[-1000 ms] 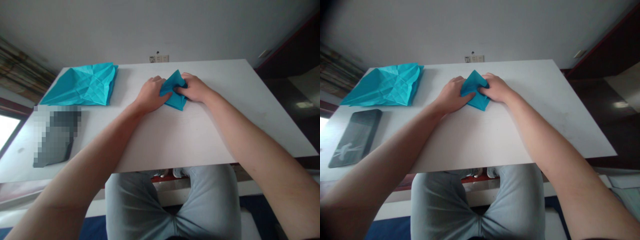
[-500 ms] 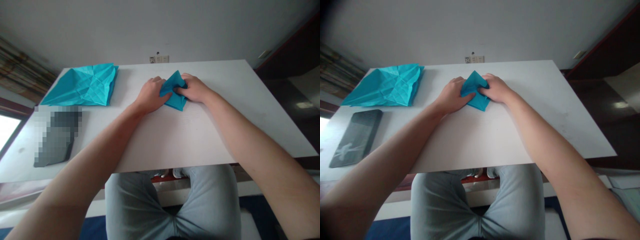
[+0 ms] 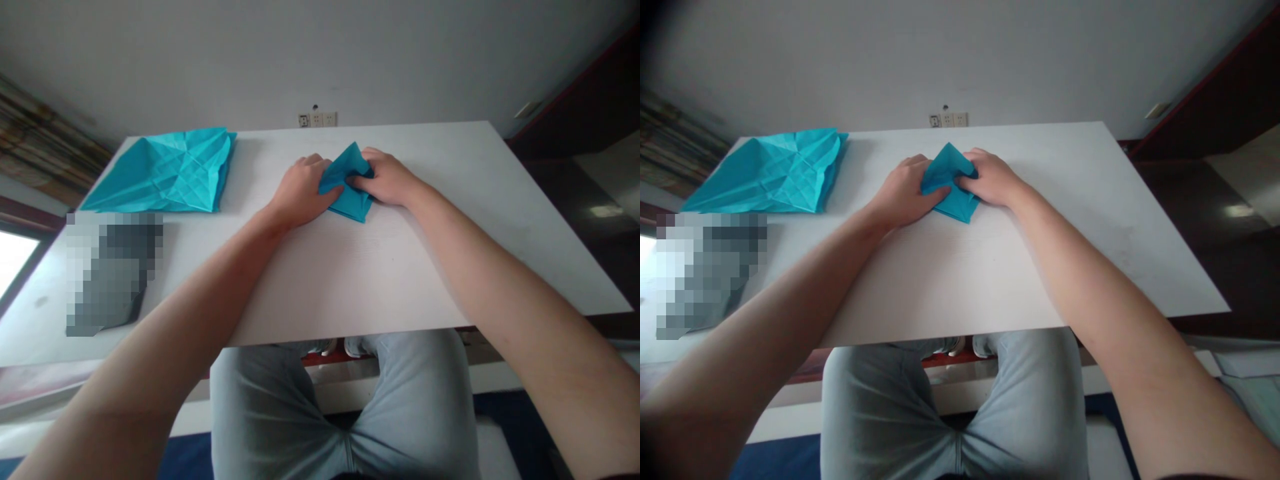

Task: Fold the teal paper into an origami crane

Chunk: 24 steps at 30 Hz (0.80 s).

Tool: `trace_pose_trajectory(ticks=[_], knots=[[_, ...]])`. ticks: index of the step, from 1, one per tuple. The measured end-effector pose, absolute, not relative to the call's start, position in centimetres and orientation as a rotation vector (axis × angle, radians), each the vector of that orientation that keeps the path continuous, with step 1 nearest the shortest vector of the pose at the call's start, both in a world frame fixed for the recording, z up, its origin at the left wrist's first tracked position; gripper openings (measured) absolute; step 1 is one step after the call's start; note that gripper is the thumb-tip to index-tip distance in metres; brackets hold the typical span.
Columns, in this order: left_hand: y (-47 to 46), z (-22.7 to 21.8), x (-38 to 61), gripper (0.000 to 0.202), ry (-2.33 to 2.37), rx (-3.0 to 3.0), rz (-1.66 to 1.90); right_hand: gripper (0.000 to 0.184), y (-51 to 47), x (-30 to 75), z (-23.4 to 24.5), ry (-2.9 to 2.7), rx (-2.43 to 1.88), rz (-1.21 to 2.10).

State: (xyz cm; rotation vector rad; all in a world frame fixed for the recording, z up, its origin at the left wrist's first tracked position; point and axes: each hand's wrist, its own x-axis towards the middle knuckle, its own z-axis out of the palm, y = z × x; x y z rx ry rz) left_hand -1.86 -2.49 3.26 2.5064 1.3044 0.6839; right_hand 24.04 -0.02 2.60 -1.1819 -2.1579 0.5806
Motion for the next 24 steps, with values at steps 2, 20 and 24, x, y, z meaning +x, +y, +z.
trace_pose_trajectory(ticks=[2,20,24], knots=[[-2.47,3.22,-1.85,0.023,1.312,2.508,0.677,0.02,0.11,24.06,2.45,-2.155,-1.177,0.579],[-2.37,3.08,-1.83,0.021,1.304,2.534,0.687,0.013,0.62,24.53,1.61,-2.168,-1.143,0.569],[-2.38,3.1,-1.84,0.019,1.3,2.532,0.685,0.012,0.54,24.56,1.68,-2.169,-1.139,0.574]])
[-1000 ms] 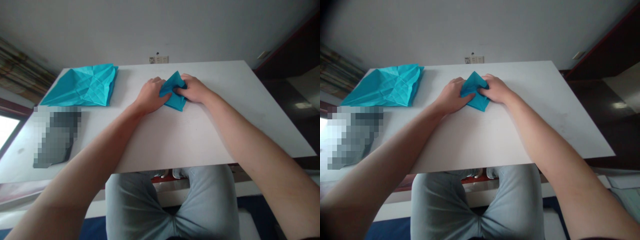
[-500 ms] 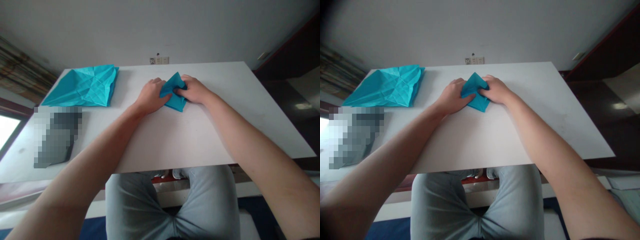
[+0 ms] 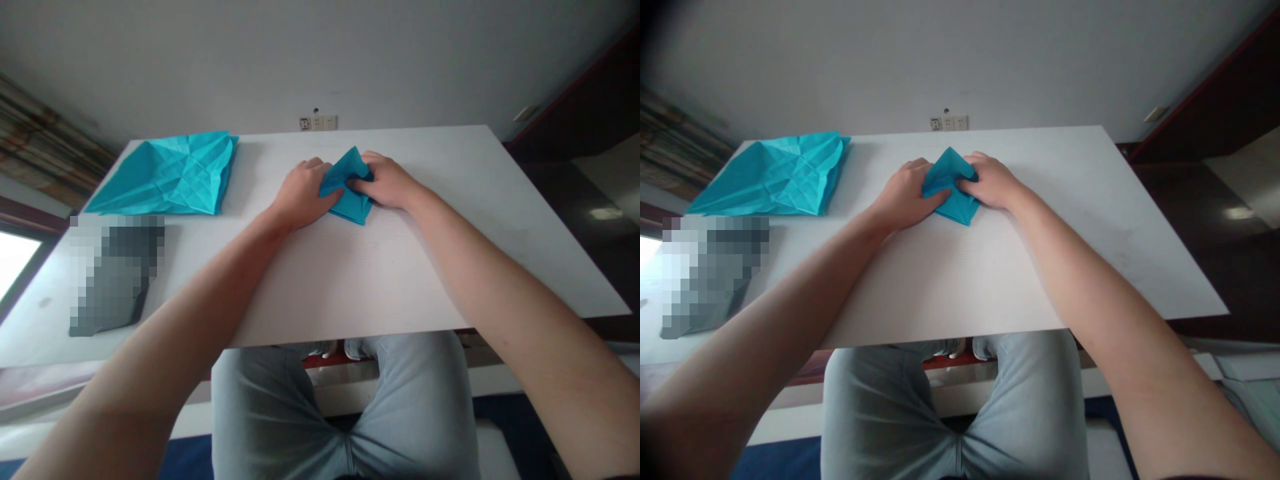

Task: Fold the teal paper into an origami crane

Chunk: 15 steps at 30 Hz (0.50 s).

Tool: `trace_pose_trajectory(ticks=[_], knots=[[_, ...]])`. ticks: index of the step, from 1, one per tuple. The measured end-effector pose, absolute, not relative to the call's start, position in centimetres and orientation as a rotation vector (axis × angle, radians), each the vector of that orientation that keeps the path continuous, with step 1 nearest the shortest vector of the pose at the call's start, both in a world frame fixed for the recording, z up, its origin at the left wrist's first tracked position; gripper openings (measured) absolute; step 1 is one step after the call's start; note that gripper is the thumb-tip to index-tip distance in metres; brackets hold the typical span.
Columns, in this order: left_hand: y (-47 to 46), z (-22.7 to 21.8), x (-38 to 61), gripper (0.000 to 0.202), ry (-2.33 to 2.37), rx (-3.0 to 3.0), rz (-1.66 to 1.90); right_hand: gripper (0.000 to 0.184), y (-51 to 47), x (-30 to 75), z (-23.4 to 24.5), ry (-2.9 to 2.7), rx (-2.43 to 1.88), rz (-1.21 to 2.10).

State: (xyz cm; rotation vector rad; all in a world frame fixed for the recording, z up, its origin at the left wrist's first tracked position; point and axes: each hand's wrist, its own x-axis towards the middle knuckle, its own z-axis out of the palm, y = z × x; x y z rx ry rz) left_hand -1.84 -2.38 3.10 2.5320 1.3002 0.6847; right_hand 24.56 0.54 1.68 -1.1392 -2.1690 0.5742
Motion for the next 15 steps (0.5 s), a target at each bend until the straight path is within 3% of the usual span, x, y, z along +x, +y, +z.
trace_pose_trajectory(ticks=[15], knots=[[-2.54,3.32,-1.69,0.025,1.335,2.513,0.653,0.013,0.44,24.42,1.87,-2.167,-1.182,0.569]])
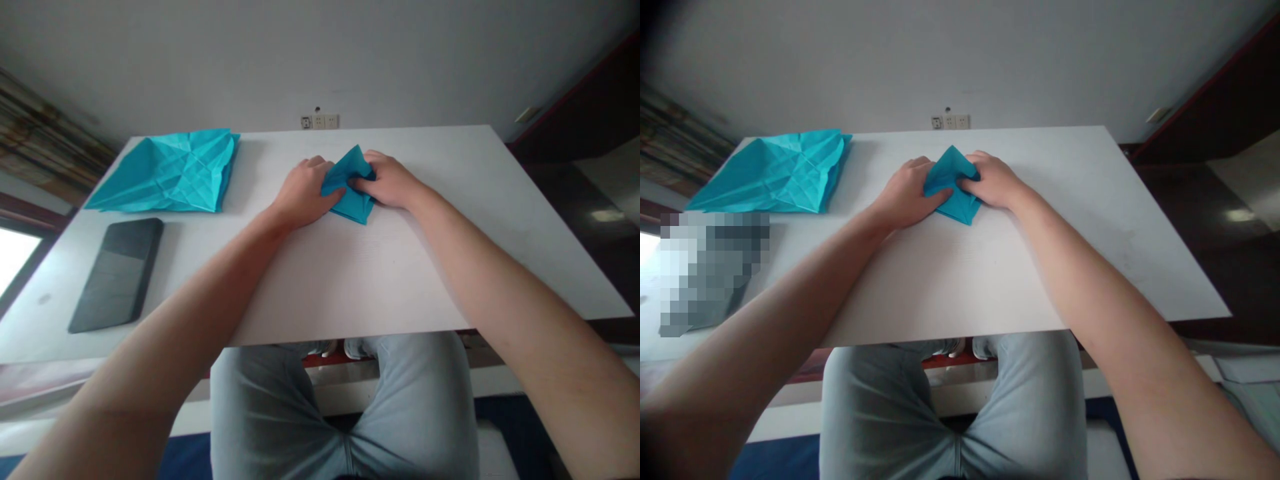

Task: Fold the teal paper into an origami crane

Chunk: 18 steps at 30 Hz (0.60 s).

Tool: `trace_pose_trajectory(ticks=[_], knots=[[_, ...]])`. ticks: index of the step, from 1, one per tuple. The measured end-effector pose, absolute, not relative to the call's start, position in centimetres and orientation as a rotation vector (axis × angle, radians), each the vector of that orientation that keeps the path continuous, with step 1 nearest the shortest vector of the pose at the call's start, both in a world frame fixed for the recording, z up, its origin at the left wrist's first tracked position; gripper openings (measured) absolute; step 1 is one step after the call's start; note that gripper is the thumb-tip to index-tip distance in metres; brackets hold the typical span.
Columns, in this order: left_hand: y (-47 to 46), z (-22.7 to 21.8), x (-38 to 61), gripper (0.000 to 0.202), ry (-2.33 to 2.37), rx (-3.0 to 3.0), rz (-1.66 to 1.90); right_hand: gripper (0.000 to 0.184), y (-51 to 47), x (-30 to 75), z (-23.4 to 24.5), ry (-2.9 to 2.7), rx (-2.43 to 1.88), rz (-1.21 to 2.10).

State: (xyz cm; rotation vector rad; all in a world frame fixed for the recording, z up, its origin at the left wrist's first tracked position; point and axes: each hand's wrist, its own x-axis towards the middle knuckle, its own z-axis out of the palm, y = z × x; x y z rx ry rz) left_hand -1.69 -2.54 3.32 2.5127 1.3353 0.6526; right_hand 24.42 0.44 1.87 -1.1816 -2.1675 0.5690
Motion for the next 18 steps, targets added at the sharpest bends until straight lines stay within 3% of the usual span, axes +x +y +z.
trace_pose_trajectory(ticks=[18], knots=[[-2.63,3.35,-1.67,0.025,1.308,2.49,0.686,0.02,-0.29,23.96,2.86,-2.151,-1.187,0.607]])
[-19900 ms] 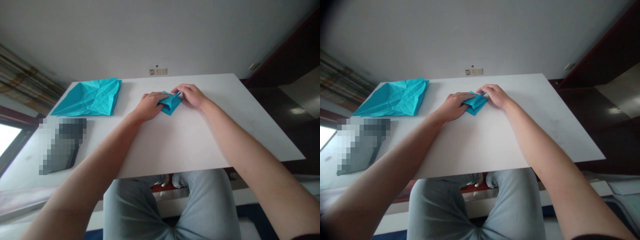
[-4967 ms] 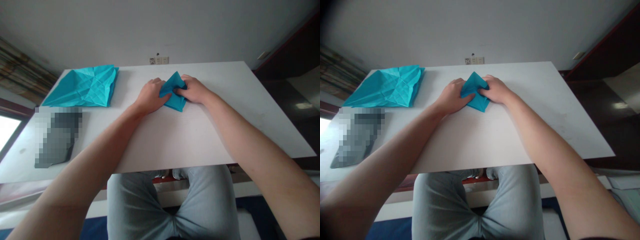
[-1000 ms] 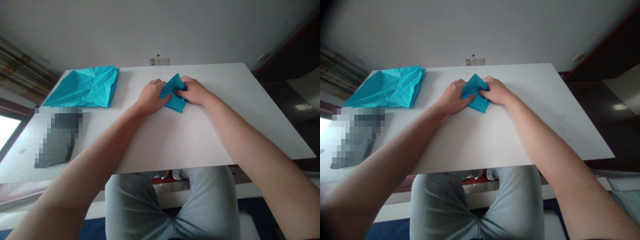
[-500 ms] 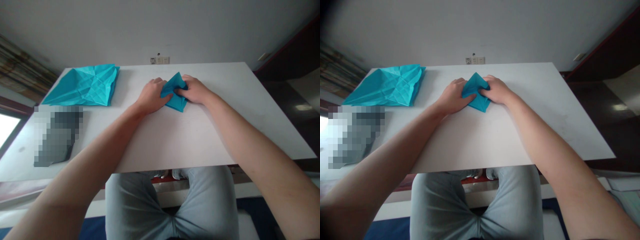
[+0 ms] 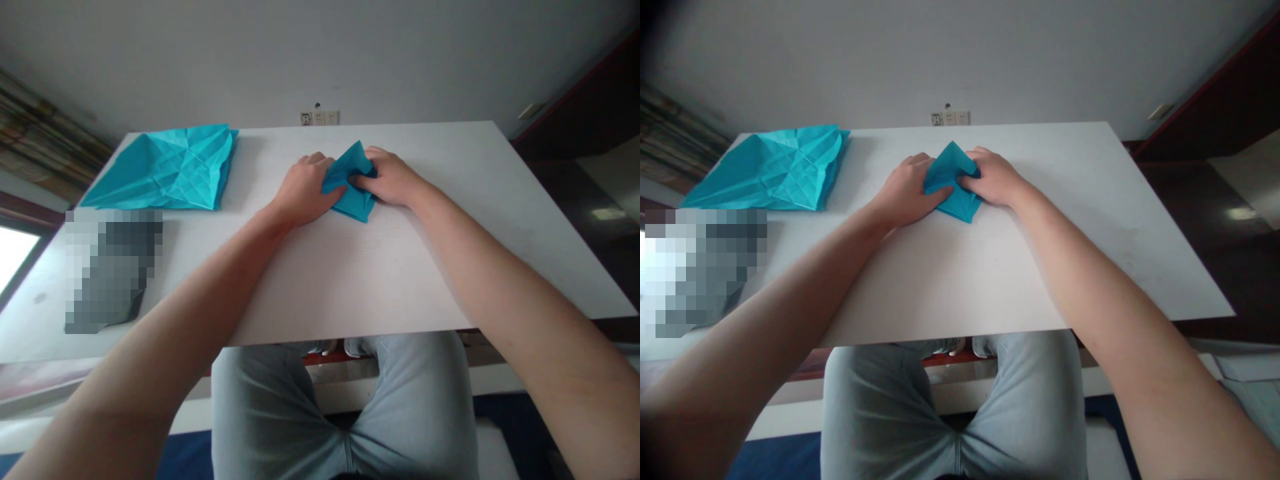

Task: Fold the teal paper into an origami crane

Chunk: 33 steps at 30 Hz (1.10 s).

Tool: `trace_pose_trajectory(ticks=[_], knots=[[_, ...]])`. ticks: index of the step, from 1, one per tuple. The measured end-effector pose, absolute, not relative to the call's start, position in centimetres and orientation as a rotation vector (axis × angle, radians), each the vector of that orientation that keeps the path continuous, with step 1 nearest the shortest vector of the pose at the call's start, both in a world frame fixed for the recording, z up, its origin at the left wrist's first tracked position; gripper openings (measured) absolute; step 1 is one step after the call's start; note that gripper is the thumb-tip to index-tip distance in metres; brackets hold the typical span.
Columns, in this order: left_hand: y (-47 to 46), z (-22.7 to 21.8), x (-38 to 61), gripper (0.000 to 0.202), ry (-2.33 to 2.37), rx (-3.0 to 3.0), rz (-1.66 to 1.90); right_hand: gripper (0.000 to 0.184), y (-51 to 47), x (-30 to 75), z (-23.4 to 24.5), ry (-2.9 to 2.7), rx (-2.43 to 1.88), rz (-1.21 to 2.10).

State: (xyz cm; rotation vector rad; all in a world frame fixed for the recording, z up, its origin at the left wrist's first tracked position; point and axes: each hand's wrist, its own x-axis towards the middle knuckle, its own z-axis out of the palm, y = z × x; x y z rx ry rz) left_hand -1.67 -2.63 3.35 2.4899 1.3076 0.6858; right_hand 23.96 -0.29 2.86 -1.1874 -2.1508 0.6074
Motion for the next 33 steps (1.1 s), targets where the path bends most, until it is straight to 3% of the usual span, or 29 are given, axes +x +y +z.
trace_pose_trajectory(ticks=[9,33], knots=[[-2.7,3.41,-1.64,0.026,1.321,2.49,0.669,0.025,-0.04,24.07,2.6,-2.165,-1.178,0.584],[-2.52,3.27,-1.64,0.027,1.32,2.506,0.671,0.018,-0.07,24.05,2.35,-2.145,-1.191,0.589]])
